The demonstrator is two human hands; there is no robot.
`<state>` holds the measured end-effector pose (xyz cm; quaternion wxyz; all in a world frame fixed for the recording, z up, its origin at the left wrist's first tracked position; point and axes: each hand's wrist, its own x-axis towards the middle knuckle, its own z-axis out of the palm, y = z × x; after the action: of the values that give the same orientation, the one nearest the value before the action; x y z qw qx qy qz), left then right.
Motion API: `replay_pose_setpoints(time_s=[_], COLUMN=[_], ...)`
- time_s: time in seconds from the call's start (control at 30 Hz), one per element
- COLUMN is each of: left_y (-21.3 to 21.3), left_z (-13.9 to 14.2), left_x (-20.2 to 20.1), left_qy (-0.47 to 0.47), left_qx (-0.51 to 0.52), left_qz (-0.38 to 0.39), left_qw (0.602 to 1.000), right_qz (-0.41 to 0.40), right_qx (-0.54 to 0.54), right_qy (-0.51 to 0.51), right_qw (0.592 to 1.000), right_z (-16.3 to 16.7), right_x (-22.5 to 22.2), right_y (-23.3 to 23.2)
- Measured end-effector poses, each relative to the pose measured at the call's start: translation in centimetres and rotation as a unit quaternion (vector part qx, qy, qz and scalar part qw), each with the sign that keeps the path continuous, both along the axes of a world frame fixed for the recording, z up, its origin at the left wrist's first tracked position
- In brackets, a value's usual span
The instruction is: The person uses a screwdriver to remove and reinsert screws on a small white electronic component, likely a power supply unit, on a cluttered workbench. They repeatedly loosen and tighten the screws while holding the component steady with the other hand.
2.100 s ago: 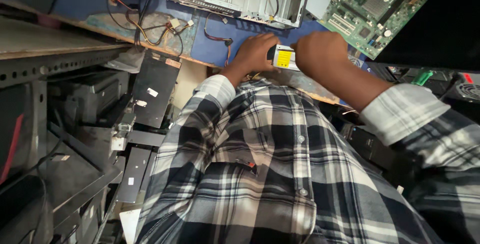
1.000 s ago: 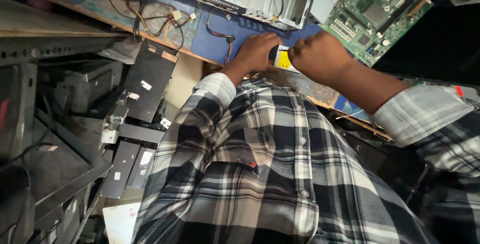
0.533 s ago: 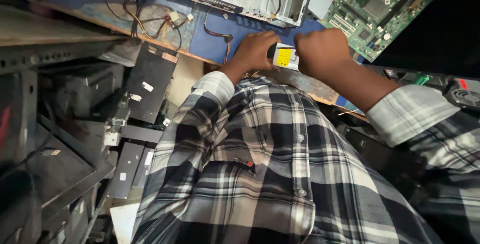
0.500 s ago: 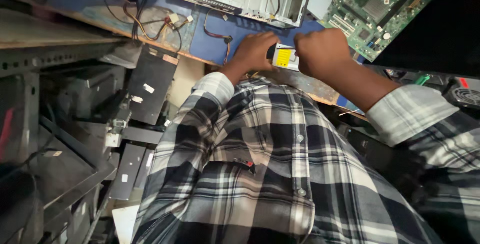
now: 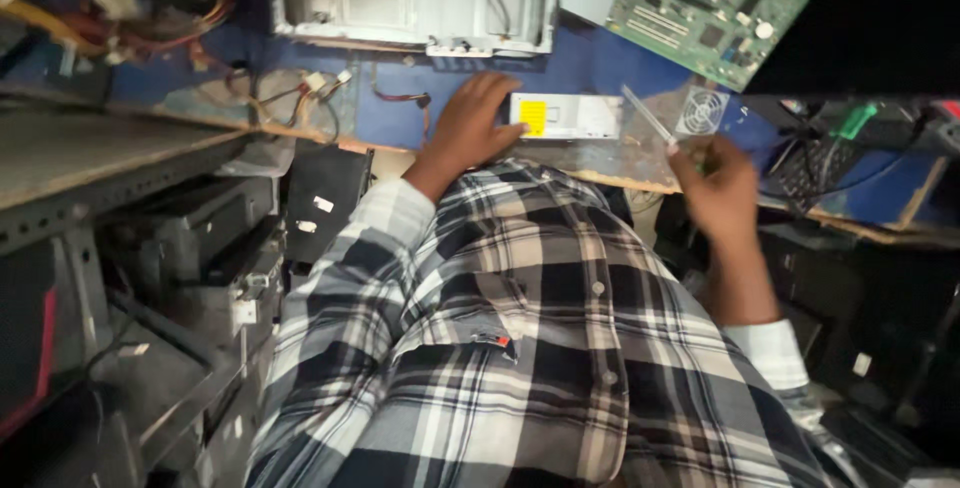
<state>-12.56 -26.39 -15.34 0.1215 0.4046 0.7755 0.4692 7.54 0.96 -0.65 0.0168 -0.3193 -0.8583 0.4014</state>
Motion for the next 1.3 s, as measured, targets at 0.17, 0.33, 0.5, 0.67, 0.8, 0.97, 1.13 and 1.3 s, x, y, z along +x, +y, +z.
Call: replay_pose_setpoints(time_s=[0.17, 0.33, 0.5, 0.67, 0.8, 0.97, 1.13, 1.3], left_y=[6.6, 14.8, 19.7, 21.8, 22.0, 22.4, 22.9, 23.2], left_z=[2.4, 3.4, 3.0, 2.1, 1.8, 1.8, 2.4, 2.8], left_x=[1.7, 4.0, 5.9, 6.7, 7.4, 7.4, 7.1, 7.1], left_qy=[0.076, 0.114, 0.066, 0.054, 0.110, 0.105, 0.082, 0.086], left_qx=[-0.018, -0.022, -0.072, -0.133, -0.138, -0.182, -0.185, -0.189], left_qz=[-0.072, -0.113, -0.092, -0.079, -0.069, -0.071, -0.059, -0.054], left_qw=[0.994, 0.987, 0.991, 0.986, 0.982, 0.975, 0.978, 0.977], right_qz=[-0.138, -0.122, -0.015, 0.077, 0.080, 0.098, 0.109, 0.129], right_qx=[-0.161, -0.192, -0.009, 0.173, 0.226, 0.255, 0.248, 0.248], right_qy=[-0.024, 0.029, 0.017, 0.028, -0.021, -0.016, -0.001, 0.019], right_qw=[0.977, 0.973, 1.000, 0.982, 0.971, 0.962, 0.963, 0.960], right_z=[-5.1, -4.9, -1.8, -0.3, -0.4, -0.7, -0.5, 0.0], right_x=[8.1, 9.2, 7.7, 6.5, 5.8, 5.0, 4.7, 4.2], right_y=[3.4, 5.0, 7.1, 8.9, 9.9, 10.9, 11.4, 11.9])
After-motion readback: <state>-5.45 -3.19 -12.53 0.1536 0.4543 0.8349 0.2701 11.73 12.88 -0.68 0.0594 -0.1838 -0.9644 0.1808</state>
